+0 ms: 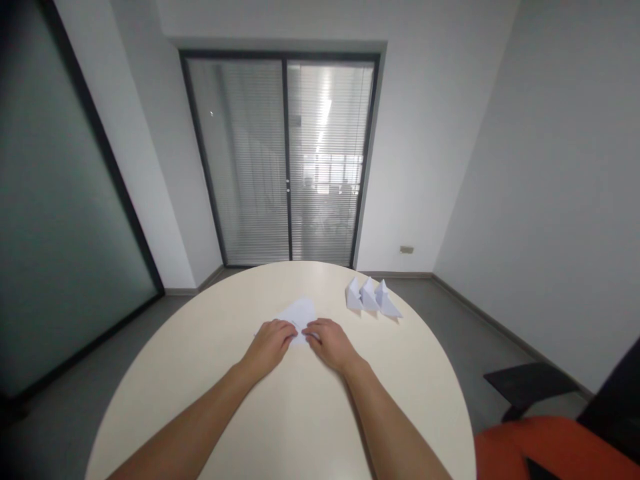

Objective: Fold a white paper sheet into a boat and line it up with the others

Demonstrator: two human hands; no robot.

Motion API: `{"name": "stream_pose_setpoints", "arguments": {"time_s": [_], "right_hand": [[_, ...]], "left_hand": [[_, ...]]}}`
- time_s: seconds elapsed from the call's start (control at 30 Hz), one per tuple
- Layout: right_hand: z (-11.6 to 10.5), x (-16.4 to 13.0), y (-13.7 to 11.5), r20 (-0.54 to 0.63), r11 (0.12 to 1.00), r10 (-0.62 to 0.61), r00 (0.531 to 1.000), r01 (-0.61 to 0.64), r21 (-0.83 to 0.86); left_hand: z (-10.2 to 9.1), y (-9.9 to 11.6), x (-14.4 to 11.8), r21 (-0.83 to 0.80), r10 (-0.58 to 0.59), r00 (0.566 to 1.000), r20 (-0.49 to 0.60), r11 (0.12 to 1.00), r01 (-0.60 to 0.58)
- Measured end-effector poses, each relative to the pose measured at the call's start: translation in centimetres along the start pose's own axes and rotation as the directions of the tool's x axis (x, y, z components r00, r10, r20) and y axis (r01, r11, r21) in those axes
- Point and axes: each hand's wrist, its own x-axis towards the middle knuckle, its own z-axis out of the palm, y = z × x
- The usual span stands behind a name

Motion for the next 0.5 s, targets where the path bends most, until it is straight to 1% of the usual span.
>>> {"name": "stream_pose_setpoints", "arguments": {"time_s": [0.07, 0.13, 0.23, 0.4, 0.5], "right_hand": [[-0.1, 0.1, -0.2, -0.003, 0.999, -0.017, 1.0, 0.016, -0.028], [-0.3, 0.2, -0.5, -0.005, 0.999, -0.01, 1.0, 0.01, -0.052], [-0.6, 0.3, -0.9, 0.003, 0.997, 0.015, 1.0, -0.014, -0.07], [-0.9, 0.3, -1.6, 0.058, 1.0, -0.005, 0.998, 0.006, -0.013], [-1.0, 0.3, -2.1, 0.085, 0.999, -0.033, 0.996, 0.029, 0.045]], "left_hand": [[0.0, 0.2, -0.1, -0.002, 0.001, 1.0, 0.024, 1.0, -0.001], [0.2, 0.3, -0.2, -0.024, -0.009, 1.0, 0.018, 1.0, 0.009], [0.8, 0.1, -0.5, -0.058, -0.053, 0.998, 0.025, 0.997, 0.055], [1.6, -0.4, -0.6, -0.044, -0.082, 0.994, 0.073, 0.995, 0.085], [1.8, -0.5, -0.7, -0.004, -0.138, 0.988, 0.074, 0.99, 0.139]]}}
